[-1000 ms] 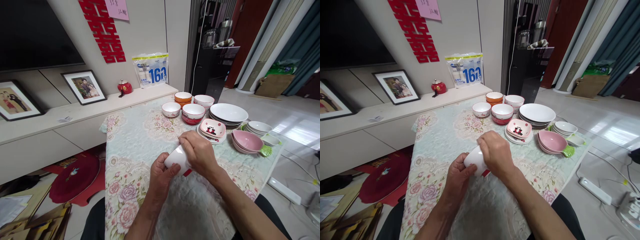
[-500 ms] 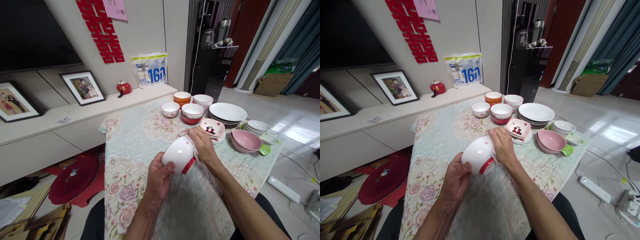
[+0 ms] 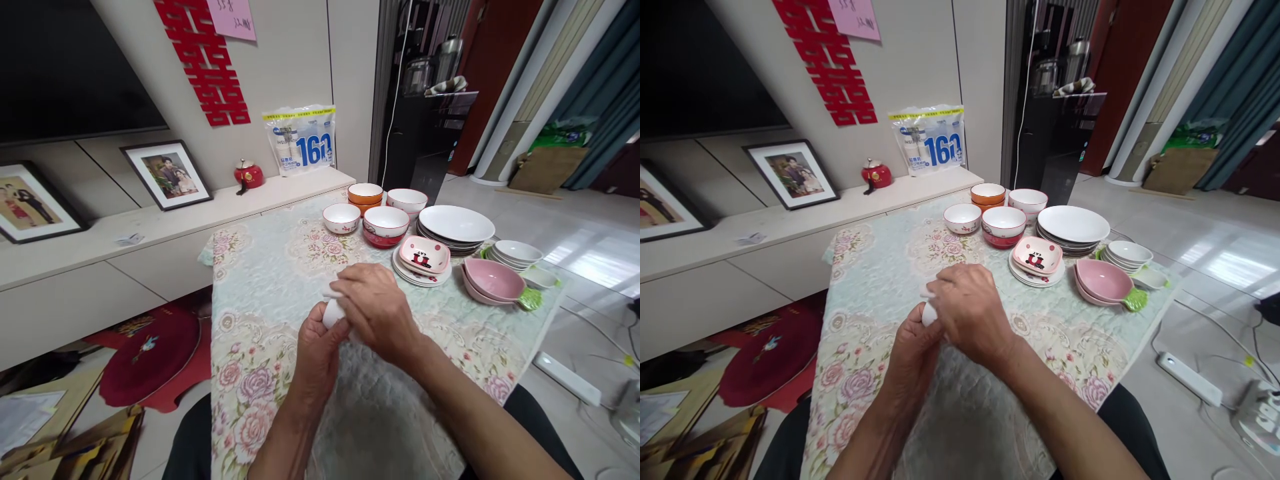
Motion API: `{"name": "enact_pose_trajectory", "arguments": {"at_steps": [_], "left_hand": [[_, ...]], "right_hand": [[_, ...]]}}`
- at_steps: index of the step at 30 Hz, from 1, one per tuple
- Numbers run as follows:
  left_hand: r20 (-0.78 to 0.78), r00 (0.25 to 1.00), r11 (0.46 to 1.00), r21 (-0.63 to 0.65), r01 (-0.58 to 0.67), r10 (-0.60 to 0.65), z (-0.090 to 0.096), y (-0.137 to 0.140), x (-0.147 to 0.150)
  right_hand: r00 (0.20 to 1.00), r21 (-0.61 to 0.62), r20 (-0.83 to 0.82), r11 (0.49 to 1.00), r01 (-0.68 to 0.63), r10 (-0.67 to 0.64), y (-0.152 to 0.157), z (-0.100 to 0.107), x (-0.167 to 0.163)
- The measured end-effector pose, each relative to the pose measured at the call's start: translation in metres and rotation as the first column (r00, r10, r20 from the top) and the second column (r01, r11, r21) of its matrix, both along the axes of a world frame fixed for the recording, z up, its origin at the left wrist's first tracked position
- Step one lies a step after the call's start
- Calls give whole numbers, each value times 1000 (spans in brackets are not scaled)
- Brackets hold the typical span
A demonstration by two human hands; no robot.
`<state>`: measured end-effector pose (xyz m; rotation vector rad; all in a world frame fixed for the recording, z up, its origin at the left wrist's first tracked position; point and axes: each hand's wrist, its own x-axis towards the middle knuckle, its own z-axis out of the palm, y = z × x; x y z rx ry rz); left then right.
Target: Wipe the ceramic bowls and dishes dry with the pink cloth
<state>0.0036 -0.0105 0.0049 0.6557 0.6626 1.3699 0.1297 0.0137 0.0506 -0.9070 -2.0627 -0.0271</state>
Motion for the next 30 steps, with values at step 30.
{"name": "enact_pose_trajectory", "arguments": {"at_steps": [30], "left_hand": [[-270,942,975,39,217,-199,1,-4,-11]], "right_hand": [[907,-671,-407,710,-214,-111,32,-8,54]]}}
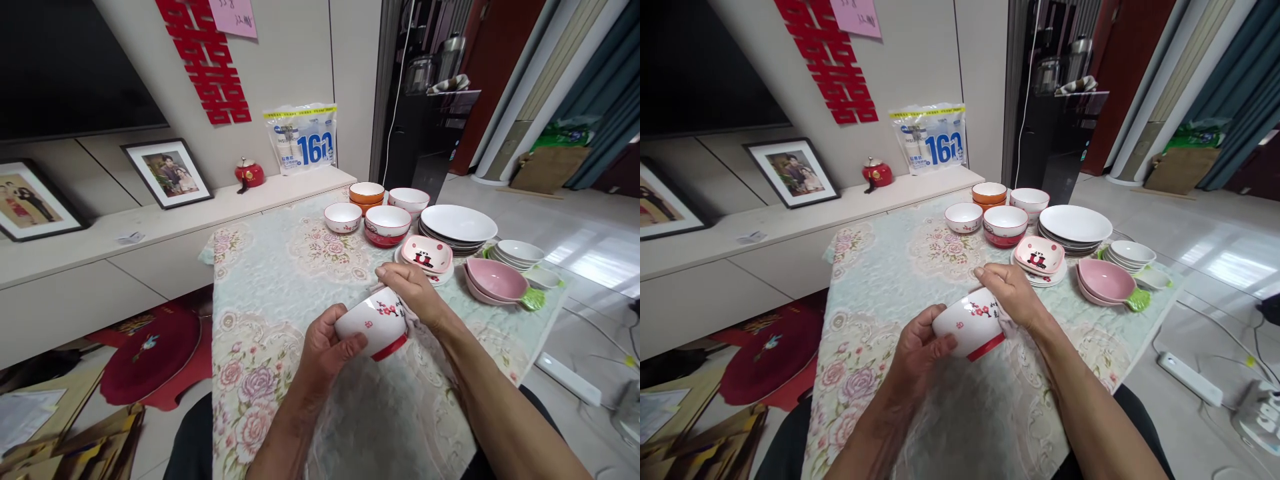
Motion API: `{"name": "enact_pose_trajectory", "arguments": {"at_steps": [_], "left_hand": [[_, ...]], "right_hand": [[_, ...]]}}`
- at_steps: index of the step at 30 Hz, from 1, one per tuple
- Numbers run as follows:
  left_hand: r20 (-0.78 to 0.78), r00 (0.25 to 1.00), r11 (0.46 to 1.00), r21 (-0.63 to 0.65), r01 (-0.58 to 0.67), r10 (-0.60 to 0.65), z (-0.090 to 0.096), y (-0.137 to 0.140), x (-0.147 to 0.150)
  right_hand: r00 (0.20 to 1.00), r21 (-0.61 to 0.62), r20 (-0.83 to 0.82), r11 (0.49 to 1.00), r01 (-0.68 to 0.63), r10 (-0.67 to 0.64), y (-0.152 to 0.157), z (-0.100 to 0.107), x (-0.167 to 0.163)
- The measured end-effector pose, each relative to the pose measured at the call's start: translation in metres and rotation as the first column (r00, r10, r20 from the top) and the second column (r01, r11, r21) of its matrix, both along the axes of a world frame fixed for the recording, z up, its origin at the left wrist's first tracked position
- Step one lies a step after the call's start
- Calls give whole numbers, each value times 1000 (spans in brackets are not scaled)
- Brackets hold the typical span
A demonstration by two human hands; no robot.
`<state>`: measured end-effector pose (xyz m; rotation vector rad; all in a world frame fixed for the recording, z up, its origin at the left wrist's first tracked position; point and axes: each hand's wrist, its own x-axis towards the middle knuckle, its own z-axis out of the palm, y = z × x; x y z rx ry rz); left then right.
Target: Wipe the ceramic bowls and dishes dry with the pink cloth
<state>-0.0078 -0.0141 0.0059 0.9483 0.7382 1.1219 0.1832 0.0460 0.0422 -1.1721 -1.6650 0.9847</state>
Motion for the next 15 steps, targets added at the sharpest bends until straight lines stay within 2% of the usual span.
{"name": "enact_pose_trajectory", "arguments": {"at_steps": [2,4,6,9,11,12,14,15], "left_hand": [[3,999,999,10,-43,43,0,0,1],[-31,997,997,45,-70,71,0,0,2],[-101,990,990,117,-84,96,1,1,5],[-191,952,948,258,-186,239,1,3,7],[-207,929,924,300,-238,307,0,3,6],[-203,935,932,281,-229,291,-1,3,5],[-159,968,967,196,-161,194,-2,2,3],[-120,982,981,145,-131,149,-3,1,3]], "right_hand": [[992,152,120,988,32,-51,-5,4,-7],[955,304,272,952,31,-117,-15,9,-20],[891,425,419,905,-21,-176,-28,12,-37],[801,533,561,832,-155,-210,-45,13,-59],[805,558,562,805,-201,-188,-47,13,-63],[830,559,532,806,-196,-167,-45,12,-61],[904,519,412,845,-128,-116,-35,11,-50],[941,458,324,887,-65,-99,-28,9,-42]]}}
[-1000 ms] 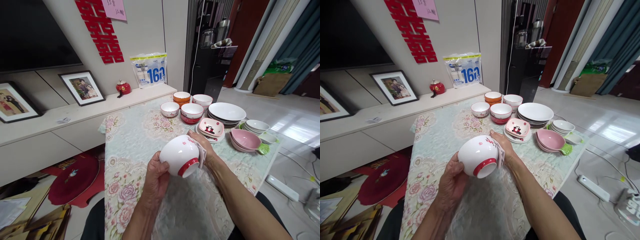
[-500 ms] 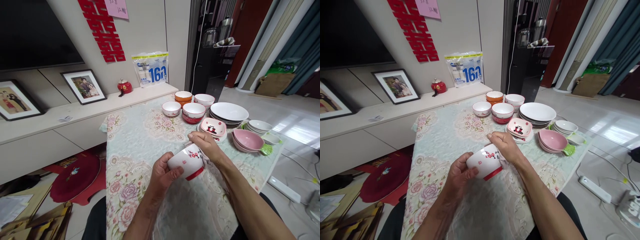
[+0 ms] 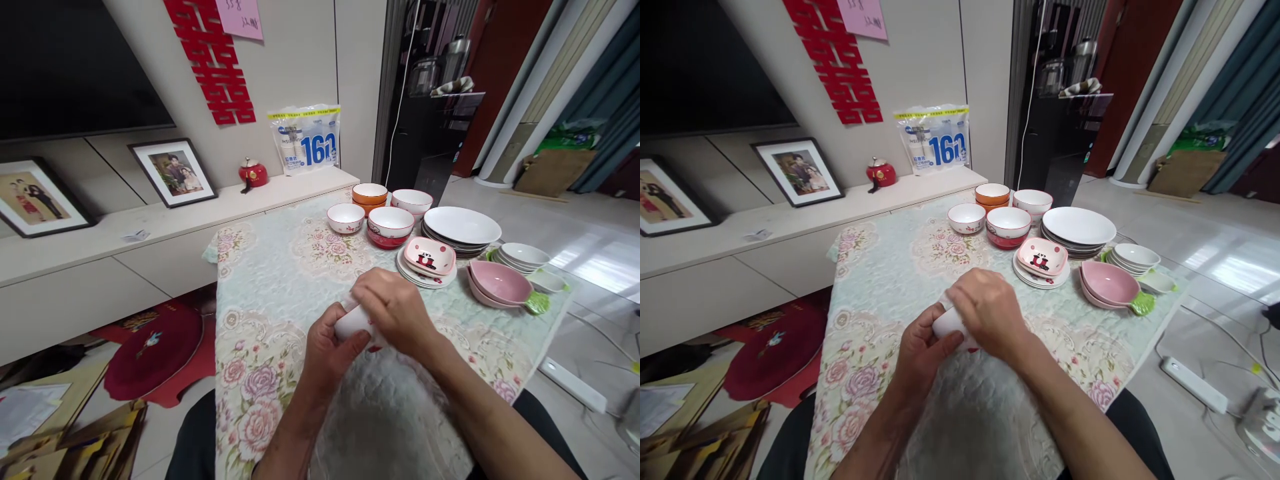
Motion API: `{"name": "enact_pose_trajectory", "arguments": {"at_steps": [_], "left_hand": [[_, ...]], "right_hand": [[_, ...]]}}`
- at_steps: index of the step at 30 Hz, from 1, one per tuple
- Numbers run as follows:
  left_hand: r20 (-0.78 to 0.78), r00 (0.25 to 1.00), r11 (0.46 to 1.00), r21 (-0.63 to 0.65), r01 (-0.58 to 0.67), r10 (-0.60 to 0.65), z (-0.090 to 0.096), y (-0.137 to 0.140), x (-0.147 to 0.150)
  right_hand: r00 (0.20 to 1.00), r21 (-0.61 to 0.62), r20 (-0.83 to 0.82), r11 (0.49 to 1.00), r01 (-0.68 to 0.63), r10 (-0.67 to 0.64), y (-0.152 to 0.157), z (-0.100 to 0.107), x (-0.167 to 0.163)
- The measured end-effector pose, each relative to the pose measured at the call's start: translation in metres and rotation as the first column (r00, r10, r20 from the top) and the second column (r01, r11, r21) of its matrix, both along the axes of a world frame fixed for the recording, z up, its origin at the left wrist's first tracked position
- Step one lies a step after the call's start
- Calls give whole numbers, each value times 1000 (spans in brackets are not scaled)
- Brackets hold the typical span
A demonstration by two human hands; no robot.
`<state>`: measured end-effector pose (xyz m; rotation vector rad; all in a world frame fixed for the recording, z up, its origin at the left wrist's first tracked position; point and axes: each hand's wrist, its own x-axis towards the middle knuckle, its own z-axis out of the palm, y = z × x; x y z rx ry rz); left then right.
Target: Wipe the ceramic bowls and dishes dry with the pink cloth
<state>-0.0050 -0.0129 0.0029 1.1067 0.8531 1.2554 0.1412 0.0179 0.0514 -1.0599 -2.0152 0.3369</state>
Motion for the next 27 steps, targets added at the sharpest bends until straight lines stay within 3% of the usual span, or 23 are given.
{"name": "enact_pose_trajectory", "arguments": {"at_steps": [2,4,6,10,12,15,17,20,22,24,27], "left_hand": [[113,993,997,-75,34,-25,0,-1,0],[207,978,993,-113,22,2,2,-2,1],[288,957,989,-149,19,25,4,-1,2],[365,927,977,-215,-9,89,6,1,4],[348,931,973,-230,-26,108,5,2,5],[283,955,976,-214,-28,89,3,0,6],[218,972,983,-177,-46,84,2,-1,7],[148,982,989,-108,-102,118,1,-1,9],[167,981,991,-101,-82,99,0,-1,9],[225,973,992,-126,-29,57,1,-1,7],[313,949,986,-169,8,46,2,-1,5]], "right_hand": [[971,-256,-227,967,11,-71,14,-5,15],[896,-500,-404,864,-47,-184,26,-11,26],[839,-600,-477,795,-92,-263,34,-19,32],[830,-570,-477,820,-42,-289,37,-27,31],[858,-497,-441,867,11,-264,30,-24,25],[956,-182,-232,974,138,-179,13,-13,9],[989,51,-41,989,141,-139,0,-6,-4],[987,198,146,980,39,-68,-12,1,-16],[988,200,152,980,-23,-8,-10,2,-13],[999,125,27,992,-33,30,-2,0,-3],[949,-195,-314,980,-39,-24,16,-9,16]]}}
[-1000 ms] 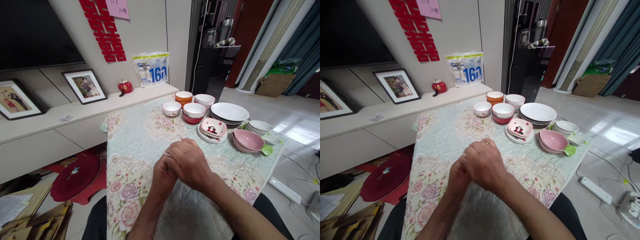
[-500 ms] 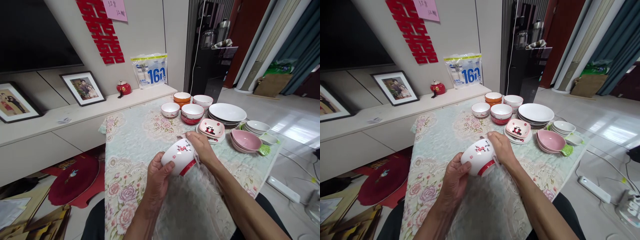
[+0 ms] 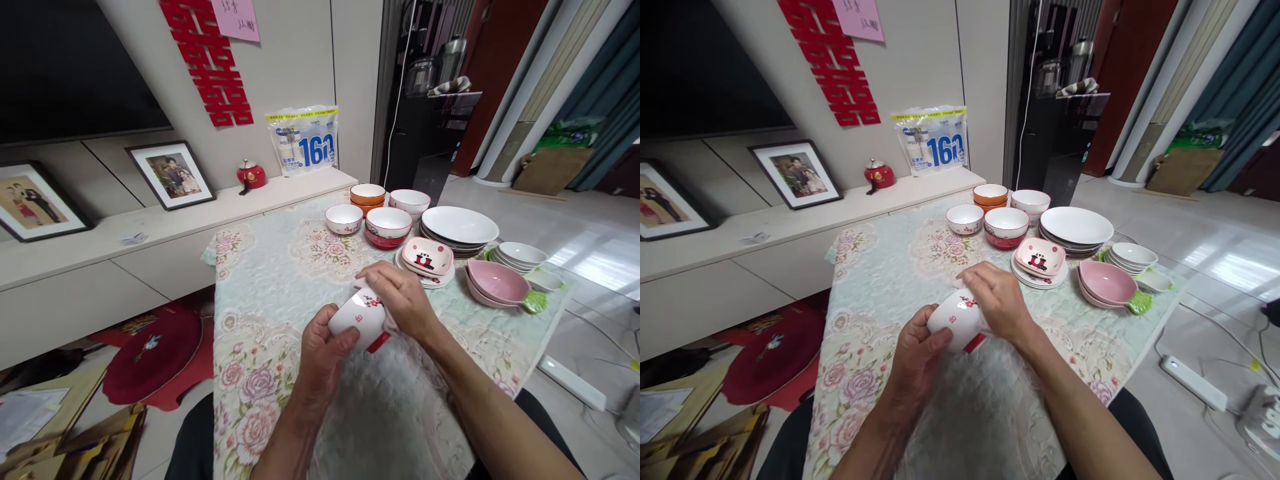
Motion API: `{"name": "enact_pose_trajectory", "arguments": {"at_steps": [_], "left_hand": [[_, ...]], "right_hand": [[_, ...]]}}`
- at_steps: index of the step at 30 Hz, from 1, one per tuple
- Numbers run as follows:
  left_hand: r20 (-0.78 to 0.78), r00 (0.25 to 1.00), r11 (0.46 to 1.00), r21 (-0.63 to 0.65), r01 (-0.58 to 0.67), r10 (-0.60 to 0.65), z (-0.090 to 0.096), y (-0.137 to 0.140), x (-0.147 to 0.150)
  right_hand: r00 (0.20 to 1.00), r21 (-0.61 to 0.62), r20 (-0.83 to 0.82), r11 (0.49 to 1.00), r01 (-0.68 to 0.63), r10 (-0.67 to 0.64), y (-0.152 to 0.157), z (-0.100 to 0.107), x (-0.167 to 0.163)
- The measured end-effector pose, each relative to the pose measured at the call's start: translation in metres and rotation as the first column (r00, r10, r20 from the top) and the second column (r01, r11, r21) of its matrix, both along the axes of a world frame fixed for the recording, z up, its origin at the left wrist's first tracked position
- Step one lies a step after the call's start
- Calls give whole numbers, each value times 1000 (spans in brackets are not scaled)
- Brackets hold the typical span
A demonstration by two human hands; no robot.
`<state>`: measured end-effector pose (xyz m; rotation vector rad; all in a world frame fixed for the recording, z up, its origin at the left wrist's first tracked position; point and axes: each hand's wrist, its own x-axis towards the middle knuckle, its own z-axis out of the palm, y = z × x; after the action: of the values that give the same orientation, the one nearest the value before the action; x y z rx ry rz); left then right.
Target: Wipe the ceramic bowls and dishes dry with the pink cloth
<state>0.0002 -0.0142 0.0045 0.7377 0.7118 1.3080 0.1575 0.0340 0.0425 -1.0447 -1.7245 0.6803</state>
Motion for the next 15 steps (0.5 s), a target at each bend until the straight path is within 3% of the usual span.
{"name": "enact_pose_trajectory", "arguments": {"at_steps": [3,6,11,13,15], "left_hand": [[75,997,999,-43,-15,18,1,1,-1],[131,991,997,-62,-34,42,3,3,-2],[204,973,992,-94,-88,106,5,7,-2],[215,968,989,-93,-112,130,5,9,-2],[216,966,989,-78,-129,143,5,9,-2]], "right_hand": [[952,-357,-296,934,-34,-78,14,-12,11],[922,-455,-354,890,-25,-155,20,-23,11],[920,-409,-331,911,60,-209,17,-27,1],[940,-283,-258,948,145,-221,9,-23,-6],[968,-57,-103,973,225,-230,-1,-16,-14]]}}
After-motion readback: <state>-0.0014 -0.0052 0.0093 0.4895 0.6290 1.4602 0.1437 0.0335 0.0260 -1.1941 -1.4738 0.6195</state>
